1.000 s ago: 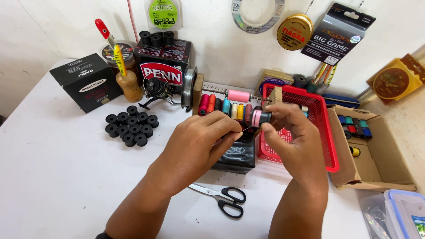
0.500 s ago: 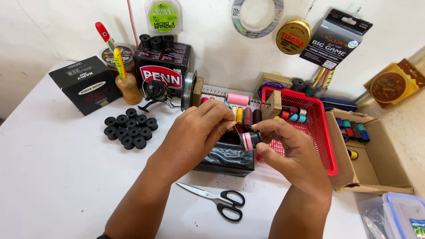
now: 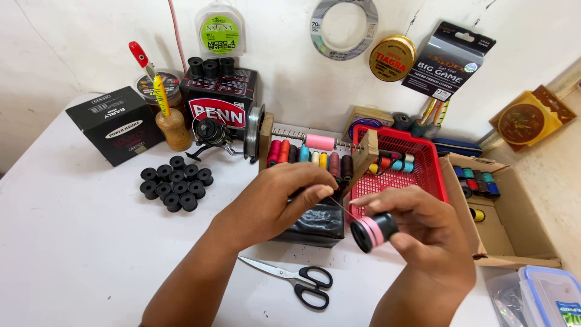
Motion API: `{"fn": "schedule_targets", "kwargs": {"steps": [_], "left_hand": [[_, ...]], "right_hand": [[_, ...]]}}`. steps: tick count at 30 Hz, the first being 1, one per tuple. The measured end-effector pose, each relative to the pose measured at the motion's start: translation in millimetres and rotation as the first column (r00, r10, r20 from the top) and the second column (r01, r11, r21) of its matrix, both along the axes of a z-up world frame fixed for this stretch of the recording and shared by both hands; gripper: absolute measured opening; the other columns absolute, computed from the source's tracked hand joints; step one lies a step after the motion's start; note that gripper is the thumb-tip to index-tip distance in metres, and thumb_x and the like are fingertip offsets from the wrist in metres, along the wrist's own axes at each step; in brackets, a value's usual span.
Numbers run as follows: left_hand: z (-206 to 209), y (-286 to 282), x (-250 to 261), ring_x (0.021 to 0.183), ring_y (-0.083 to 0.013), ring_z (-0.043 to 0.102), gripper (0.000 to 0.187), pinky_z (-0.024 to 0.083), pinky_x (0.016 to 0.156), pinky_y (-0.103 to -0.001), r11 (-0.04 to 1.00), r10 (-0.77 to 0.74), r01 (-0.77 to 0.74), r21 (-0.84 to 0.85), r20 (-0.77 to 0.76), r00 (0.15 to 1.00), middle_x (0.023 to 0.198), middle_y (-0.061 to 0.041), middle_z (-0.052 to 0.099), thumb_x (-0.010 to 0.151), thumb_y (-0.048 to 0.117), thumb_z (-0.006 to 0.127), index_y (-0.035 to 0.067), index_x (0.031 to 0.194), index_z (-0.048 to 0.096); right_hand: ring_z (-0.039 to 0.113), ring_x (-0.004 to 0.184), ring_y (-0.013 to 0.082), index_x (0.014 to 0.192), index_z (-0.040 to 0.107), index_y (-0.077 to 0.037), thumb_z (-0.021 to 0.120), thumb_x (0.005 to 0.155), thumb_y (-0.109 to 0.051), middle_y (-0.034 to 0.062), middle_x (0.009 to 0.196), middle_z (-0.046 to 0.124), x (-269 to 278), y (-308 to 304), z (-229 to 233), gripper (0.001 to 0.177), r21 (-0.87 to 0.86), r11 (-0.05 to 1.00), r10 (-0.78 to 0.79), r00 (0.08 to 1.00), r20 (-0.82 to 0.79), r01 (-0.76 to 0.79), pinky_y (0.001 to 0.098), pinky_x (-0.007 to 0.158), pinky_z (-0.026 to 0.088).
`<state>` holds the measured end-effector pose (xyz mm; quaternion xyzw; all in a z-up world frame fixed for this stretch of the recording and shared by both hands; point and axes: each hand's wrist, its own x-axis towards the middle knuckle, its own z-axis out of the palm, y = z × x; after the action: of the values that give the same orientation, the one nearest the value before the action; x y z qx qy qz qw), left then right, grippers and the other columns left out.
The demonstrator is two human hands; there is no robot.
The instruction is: The person winds pink fishing line from a large spool onto a small black bobbin using a manual winder. The hands guide the line and rotate the bobbin to ensure even winding. The workspace contains various fishing supplies, including a red basket of bobbins and a pair of scissors.
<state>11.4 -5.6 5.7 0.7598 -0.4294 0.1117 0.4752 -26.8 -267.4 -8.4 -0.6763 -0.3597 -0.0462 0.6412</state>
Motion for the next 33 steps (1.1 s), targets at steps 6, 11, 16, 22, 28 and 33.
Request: {"fn": "schedule_targets", "kwargs": {"steps": [6, 11, 16, 22, 28, 33], "left_hand": [[-12.5, -3.6, 1.2, 0.103, -0.0222, 0.069, 0.030, 0.050, 0.088, -0.038, 0.994, 0.073, -0.076, 0.082, 0.049, 0.996, 0.110, -0.002, 0.073, 0.098, 0.034, 0.059, 0.013, 0.119, 0.062], [-23.8, -3.1, 4.2, 0.109, -0.0347, 0.062, 0.052, 0.045, 0.089, -0.046, 0.939, 0.171, -0.172, 0.297, 0.030, 0.985, 0.123, -0.014, 0.069, 0.096, 0.042, 0.058, 0.013, 0.139, 0.054], [-18.3, -1.4, -9.5, 0.116, -0.0346, 0.061, 0.058, 0.043, 0.093, -0.047, 0.913, 0.178, -0.143, 0.381, -0.057, 0.982, 0.129, -0.014, 0.067, 0.095, 0.046, 0.056, 0.013, 0.144, 0.051], [-8.5, 4.1, -25.7, 0.111, -0.0311, 0.065, 0.051, 0.048, 0.083, -0.046, 0.890, 0.183, -0.099, 0.445, -0.149, 0.972, 0.125, -0.008, 0.071, 0.096, 0.047, 0.054, 0.018, 0.138, 0.057], [-7.1, 8.5, -34.3, 0.100, -0.0295, 0.069, 0.036, 0.050, 0.077, -0.043, 0.911, 0.141, -0.086, 0.404, -0.109, 0.984, 0.113, -0.004, 0.076, 0.096, 0.040, 0.057, 0.018, 0.122, 0.067], [-1.5, 10.6, -40.4, 0.094, -0.0293, 0.068, 0.029, 0.050, 0.073, -0.044, 0.901, 0.156, -0.097, 0.423, -0.107, 0.982, 0.106, -0.002, 0.077, 0.097, 0.039, 0.057, 0.020, 0.116, 0.069]], "right_hand": [[0.076, 0.111, 0.0408, 0.116, 0.061, -0.002, 0.068, 0.097, -0.038, 0.0127, 0.106, 0.071, -11.4, -8.2, 0.8, 0.041, 0.087, 0.995, -0.072, 0.983, 0.170, 0.058, 0.0463, 0.096, 0.064], [0.074, 0.066, 0.0165, 0.115, 0.059, -0.006, 0.076, 0.102, -0.046, 0.0065, 0.098, 0.069, -18.8, -10.1, -1.8, 0.046, 0.351, 0.923, -0.227, 0.959, 0.168, 0.157, 0.0537, 0.098, 0.066], [0.074, 0.079, 0.0322, 0.118, 0.060, -0.006, 0.083, 0.095, -0.041, 0.0126, 0.103, 0.069, -13.5, -10.8, -0.7, 0.047, 0.507, 0.821, -0.309, 0.951, 0.006, 0.264, 0.0421, 0.078, 0.064], [0.063, 0.061, 0.0212, 0.119, 0.057, -0.008, 0.072, 0.095, -0.034, 0.0145, 0.094, 0.065, 12.4, -5.2, -6.6, 0.039, 0.520, 0.723, -0.484, 0.871, -0.088, 0.454, 0.0389, 0.081, 0.066], [0.063, 0.062, 0.0189, 0.116, 0.058, -0.008, 0.072, 0.095, -0.034, 0.0111, 0.094, 0.066, 34.4, -2.1, -9.5, 0.036, 0.484, 0.732, -0.479, 0.867, -0.133, 0.479, 0.0353, 0.080, 0.065], [0.071, 0.076, 0.0240, 0.115, 0.059, -0.008, 0.072, 0.095, -0.030, 0.0141, 0.099, 0.069, 48.9, -3.7, -17.7, 0.033, 0.425, 0.739, -0.502, 0.848, -0.171, 0.523, 0.0252, 0.060, 0.056]]}}
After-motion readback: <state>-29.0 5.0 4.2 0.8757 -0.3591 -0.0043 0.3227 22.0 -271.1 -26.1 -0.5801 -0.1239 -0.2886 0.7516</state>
